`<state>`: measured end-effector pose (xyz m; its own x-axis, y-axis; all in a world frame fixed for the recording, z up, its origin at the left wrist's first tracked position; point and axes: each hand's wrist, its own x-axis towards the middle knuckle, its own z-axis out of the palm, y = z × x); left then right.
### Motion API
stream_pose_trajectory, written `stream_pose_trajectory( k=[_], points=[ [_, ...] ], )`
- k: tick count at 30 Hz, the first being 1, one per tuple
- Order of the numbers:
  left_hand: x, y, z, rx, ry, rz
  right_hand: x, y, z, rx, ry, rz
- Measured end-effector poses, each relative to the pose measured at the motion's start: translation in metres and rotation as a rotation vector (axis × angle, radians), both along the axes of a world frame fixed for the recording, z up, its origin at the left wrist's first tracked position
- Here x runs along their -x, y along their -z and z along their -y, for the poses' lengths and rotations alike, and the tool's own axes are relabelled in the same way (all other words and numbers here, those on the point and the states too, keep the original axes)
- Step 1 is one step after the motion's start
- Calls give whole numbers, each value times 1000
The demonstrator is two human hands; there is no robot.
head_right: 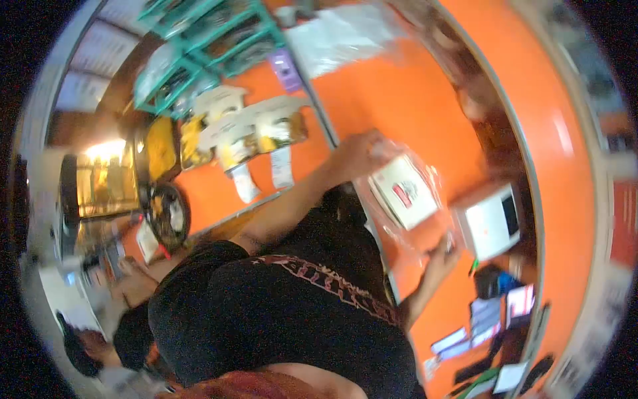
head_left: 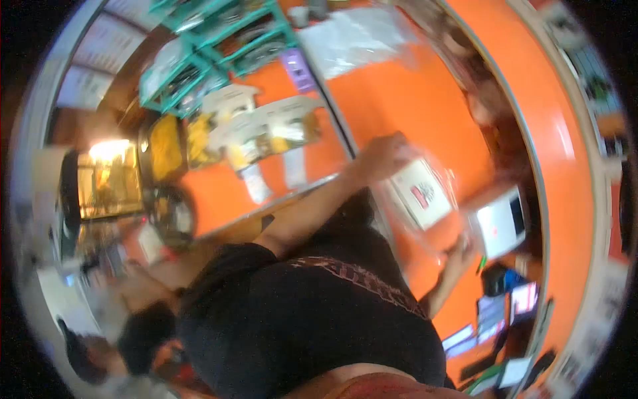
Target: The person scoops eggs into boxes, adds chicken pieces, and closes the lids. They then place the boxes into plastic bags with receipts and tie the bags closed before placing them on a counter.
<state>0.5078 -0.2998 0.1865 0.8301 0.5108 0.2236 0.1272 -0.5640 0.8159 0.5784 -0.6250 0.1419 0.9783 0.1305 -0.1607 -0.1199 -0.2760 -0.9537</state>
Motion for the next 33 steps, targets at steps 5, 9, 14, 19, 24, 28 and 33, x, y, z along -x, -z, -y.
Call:
stream_pose_trajectory(
  k=[5,9,14,19,24,28,33],
  points=[
    [79,-36,-58,225,-145,79,-19,-48,10,122,-79,344],
    [183,-52,-177,-15,-484,129,-24,-84,-14,275,100,735],
    [330,-36,-411,-396,-1039,21,17,-106,-72,-45,24,833],
    [446,-27,-597,-190,-1598,-222,75,-95,-163,-73,-62,739],
    [479,15,-688,-328,-1538,-597,136,-89,-249,125,-236,589],
    [494,-38,-674,-400,-1346,224,175,-94,-302,142,-334,612],
    [418,-28,-501,-567,-727,-136,208,-74,-383,-217,-612,164]
  ],
)
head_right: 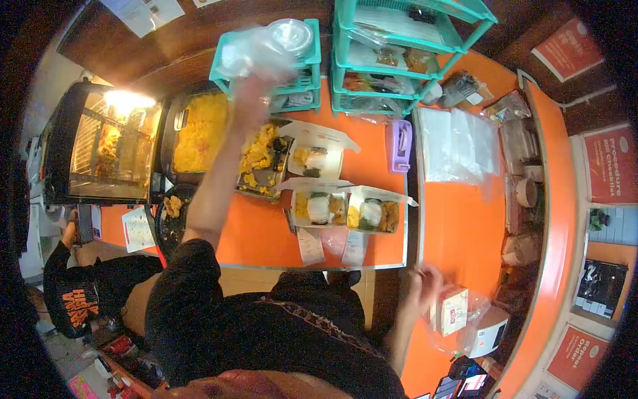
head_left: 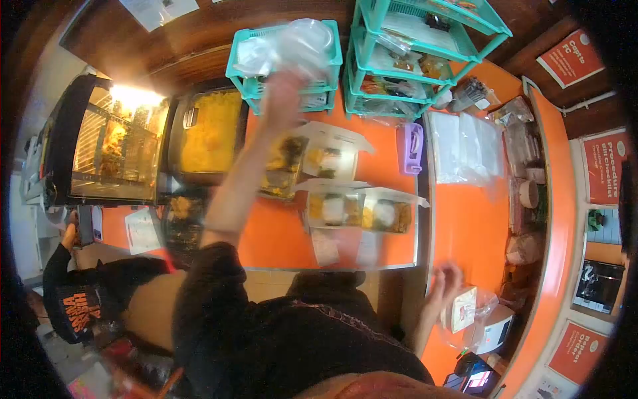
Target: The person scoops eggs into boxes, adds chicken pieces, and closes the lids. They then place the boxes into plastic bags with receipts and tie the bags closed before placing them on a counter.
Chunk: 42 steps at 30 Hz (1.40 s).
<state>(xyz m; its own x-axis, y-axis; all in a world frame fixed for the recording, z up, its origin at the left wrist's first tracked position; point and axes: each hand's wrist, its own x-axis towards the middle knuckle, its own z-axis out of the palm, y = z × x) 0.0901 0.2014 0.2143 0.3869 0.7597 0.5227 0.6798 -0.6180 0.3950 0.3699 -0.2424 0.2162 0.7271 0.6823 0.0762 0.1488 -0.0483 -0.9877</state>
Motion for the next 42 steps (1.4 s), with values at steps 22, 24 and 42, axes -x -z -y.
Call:
stream_pose_trajectory(
  k=[22,24,42],
  points=[
    [51,-25,-228,372,-288,-325,61,76,-65,64,-97,-462],
    [62,-39,-236,373,-223,-274,59,59,-64,62,-100,-399],
    [79,-106,-212,879,268,1226,8,68,-7,94,-36,-381]
  ],
)
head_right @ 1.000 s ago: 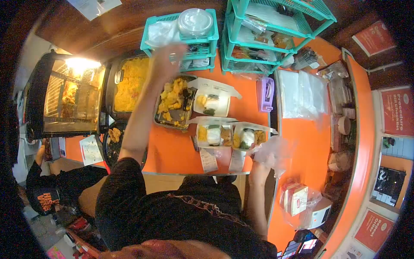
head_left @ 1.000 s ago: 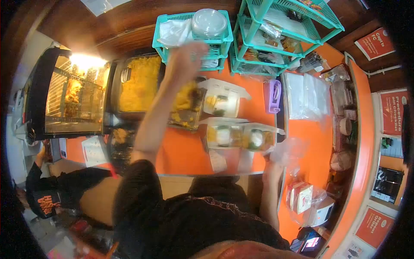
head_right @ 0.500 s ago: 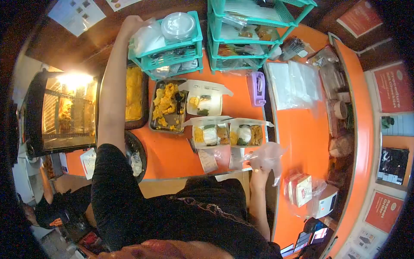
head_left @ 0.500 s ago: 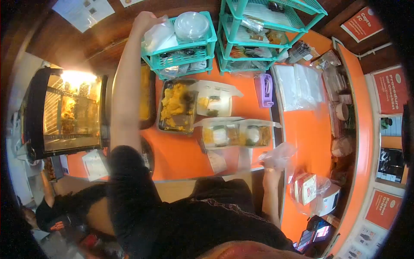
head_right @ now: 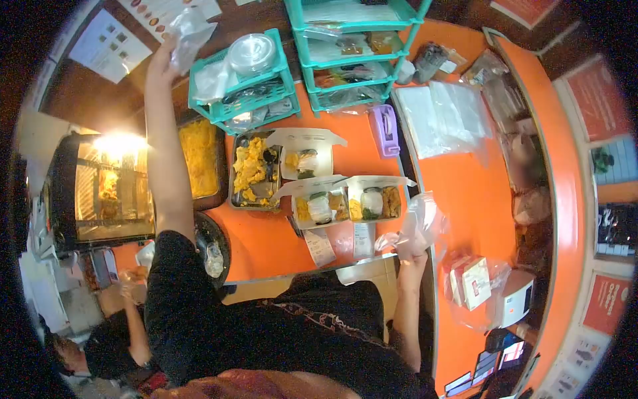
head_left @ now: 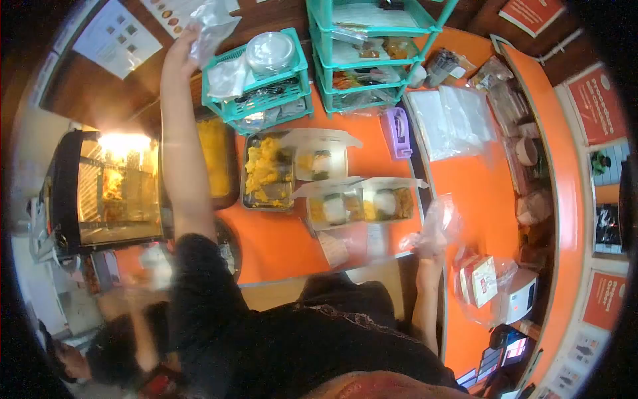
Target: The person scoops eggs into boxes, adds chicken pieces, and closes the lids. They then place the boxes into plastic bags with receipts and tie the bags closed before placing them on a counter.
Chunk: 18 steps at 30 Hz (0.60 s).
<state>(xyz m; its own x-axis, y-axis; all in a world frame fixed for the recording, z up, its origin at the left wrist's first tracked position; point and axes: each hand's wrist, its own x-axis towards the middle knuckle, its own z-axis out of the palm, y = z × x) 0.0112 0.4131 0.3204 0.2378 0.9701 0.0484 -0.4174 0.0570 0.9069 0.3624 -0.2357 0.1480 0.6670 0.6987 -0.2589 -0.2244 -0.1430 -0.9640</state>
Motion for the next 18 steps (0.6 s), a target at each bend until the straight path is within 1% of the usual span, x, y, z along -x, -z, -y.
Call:
stream_pose_trajectory(
  k=[1,3,4,6,7,8,9,10,11,12,15,17,18],
  points=[
    [-15,-6,22,-38,30,15,2,-3,1,-13,53,-34],
    [-60,-17,88,-111,98,51,2,-13,0,-39,166,-97],
    [-75,-15,112,-112,198,151,2,-15,4,-49,165,-36],
    [-102,13,157,-88,401,350,-1,-23,6,-63,164,36],
    [-114,52,176,-169,563,277,-3,-27,10,-60,166,71],
    [-136,65,225,-189,760,79,-6,-27,12,-19,125,75],
    [-163,66,287,-275,829,-141,-13,-22,11,12,73,81],
    [-190,69,355,-384,856,-317,-18,-3,15,11,-11,88],
    [-212,74,412,-511,879,-454,-3,-41,-4,-12,-72,341],
    [-225,81,450,-596,894,-556,-13,-5,1,-46,-278,576],
    [-224,117,465,-552,907,-714,4,-38,-15,24,-414,834],
    [-212,117,438,-510,637,-990,-6,-51,-14,56,-434,593],
    [-200,102,416,-392,606,-718,-8,-56,-12,79,-448,470]
  ],
)
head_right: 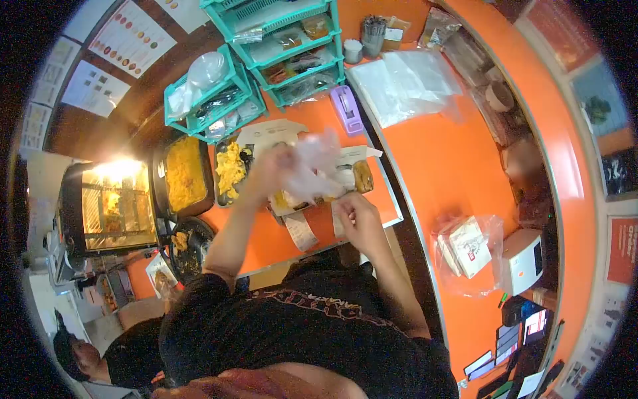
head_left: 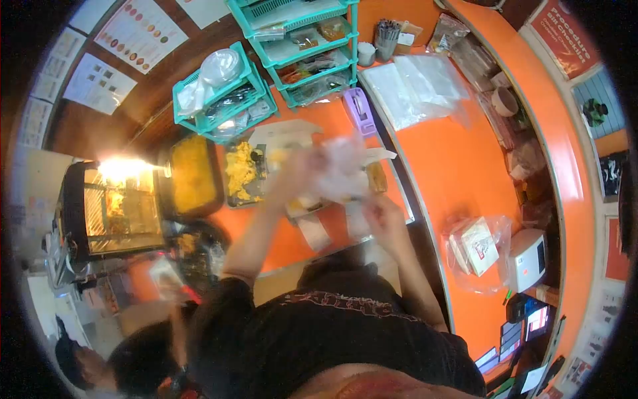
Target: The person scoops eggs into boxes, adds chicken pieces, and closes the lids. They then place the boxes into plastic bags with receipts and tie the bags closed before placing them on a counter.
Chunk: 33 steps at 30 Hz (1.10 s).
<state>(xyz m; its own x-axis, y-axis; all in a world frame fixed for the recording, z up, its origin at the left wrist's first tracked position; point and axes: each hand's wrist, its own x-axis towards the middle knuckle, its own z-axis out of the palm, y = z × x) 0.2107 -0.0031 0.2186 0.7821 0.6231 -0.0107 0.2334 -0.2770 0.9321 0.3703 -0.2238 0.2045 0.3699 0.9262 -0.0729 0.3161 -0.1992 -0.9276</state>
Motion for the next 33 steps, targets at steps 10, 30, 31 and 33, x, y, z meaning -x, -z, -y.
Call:
stream_pose_trajectory(
  k=[10,30,31,33],
  points=[
    [239,82,-531,151,-1151,-158,-80,39,84,93,437,22],
    [-232,-37,277,-264,631,316,-165,53,353,268,1087,113],
    [-261,-22,319,-292,710,296,-166,49,357,70,1101,-77],
    [-315,20,375,-475,816,150,-172,28,359,-252,1104,-338]
  ],
)
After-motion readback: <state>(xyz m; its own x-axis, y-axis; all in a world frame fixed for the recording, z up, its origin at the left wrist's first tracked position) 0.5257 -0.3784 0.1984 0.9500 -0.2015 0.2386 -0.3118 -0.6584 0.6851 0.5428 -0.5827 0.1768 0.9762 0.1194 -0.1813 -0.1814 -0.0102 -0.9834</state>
